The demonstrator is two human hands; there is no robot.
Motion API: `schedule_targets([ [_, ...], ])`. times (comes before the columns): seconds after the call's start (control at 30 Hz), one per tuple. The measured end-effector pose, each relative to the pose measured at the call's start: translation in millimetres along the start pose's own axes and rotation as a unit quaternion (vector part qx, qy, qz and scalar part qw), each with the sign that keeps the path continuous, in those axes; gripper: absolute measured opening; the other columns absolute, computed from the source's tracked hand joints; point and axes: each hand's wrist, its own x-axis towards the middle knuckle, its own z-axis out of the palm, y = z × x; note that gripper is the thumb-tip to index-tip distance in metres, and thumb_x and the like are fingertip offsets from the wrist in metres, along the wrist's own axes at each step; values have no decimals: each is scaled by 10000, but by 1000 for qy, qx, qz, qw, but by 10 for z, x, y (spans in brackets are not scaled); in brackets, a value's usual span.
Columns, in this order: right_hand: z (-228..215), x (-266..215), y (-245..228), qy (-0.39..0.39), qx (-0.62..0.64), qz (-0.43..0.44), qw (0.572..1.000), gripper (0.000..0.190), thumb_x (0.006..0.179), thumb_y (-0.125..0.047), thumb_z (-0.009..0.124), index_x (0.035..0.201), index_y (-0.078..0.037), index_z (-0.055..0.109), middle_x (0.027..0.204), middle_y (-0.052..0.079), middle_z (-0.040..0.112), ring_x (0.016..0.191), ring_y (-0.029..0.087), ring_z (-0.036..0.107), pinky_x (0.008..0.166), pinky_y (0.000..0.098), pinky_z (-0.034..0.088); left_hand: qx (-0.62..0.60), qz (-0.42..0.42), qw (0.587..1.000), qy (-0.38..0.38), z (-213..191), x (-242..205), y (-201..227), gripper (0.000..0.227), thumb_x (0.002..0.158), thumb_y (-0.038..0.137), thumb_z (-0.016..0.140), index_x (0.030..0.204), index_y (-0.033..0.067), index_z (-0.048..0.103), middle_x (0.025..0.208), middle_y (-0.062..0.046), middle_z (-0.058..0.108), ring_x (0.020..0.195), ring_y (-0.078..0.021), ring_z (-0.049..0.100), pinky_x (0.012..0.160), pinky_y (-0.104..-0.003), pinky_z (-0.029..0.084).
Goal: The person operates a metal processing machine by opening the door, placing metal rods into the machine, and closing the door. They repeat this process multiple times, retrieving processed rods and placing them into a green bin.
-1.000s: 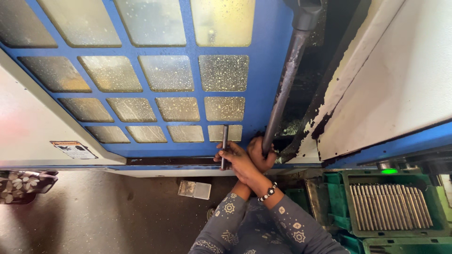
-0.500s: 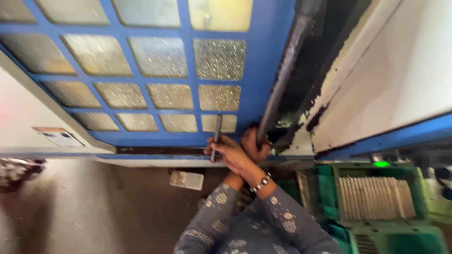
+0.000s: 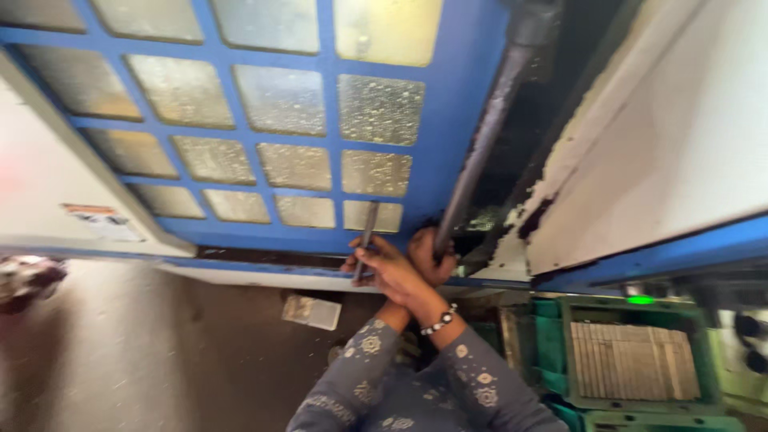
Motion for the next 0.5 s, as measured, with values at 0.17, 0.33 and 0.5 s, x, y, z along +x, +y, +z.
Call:
schedule_targets([
  [0.17, 101, -43, -66, 15, -19, 26, 999, 290, 1005, -264, 603, 1259, -136, 547, 1030, 63, 696, 1067, 254, 704, 818, 449, 591, -7, -19, 1000, -20, -79, 27, 61, 184, 729, 79, 627, 902, 38, 578, 799, -163, 630, 751, -400, 617, 683, -468, 498],
  [0.33, 31, -62, -55, -17, 14, 21, 1000, 288, 1018, -262, 608, 1263, -129, 538, 1042, 82, 711, 1069, 256, 712, 873, 472, 602, -32, 22, 999, 7, 22, 8, -8, 176, 709, 43, 612, 883, 43, 588, 786, -154, 622, 729, -377, 617, 679, -454, 503],
  [0.5, 17, -73, -32, -22, 17, 14, 1000, 287, 1027, -274, 613, 1261, -122, 549, 1032, 82, 714, 1043, 253, 711, 859, 463, 590, 11, -13, 1000, 6, 23, -44, 10, 163, 723, 31, 616, 878, 31, 567, 787, -154, 599, 727, -377, 604, 674, -457, 483],
])
